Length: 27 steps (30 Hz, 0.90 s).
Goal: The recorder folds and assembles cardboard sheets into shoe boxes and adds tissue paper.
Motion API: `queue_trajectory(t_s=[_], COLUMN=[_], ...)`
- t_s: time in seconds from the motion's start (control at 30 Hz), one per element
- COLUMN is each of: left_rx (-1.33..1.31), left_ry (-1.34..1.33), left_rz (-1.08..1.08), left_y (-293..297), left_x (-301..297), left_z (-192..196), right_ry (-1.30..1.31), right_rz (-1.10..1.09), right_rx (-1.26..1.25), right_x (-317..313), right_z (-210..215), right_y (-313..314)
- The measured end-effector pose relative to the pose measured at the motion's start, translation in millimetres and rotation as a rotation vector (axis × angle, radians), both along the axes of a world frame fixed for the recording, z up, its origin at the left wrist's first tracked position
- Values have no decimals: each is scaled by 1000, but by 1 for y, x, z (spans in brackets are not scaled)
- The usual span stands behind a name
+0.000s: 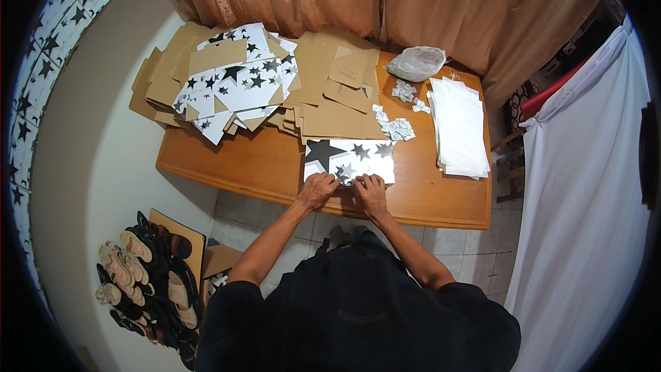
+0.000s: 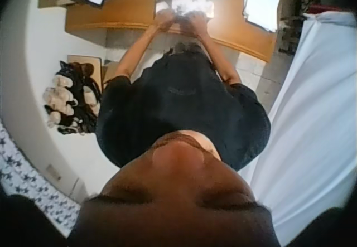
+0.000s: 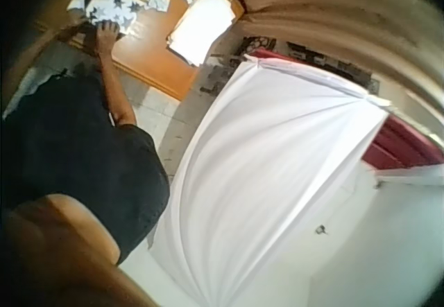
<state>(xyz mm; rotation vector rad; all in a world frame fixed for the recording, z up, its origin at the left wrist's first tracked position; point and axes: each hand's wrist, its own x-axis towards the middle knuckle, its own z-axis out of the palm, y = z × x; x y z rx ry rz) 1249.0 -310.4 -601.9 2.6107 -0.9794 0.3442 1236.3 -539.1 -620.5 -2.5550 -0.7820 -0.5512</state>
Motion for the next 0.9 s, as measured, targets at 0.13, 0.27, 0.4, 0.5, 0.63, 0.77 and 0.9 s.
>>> queue_trajectory(t_s=[0.13, 0.27, 0.4, 0.5, 0.63, 0.77, 0.9], left_rx=[-14, -54, -84, -54, -68, -130, -168], left_ry=[-105, -146, -83, -98, -127, -106, -70], left_rz=[-21, 50, 80, 116, 111, 92, 98], left_y=[-2, -6, -13, -13, -15, -21, -25], left_x=[-5, -16, -22, -19, -14, -9, -11], left_z=[-2, -3, 2, -6, -7, -3, -8], right_ry=[-9, 1, -19, -34, 27, -65, -38], right_rz=[-12, -4, 9, 31, 59, 40, 121], right_rx=[-20, -16, -29, -29, -73, -150, -81], right_x=[1, -3, -5, -6, -6, -2, -4], right_z=[-6, -6, -8, -3, 6, 2, 4], right_y=[-2, -2, -6, -5, -6, -10, -13])
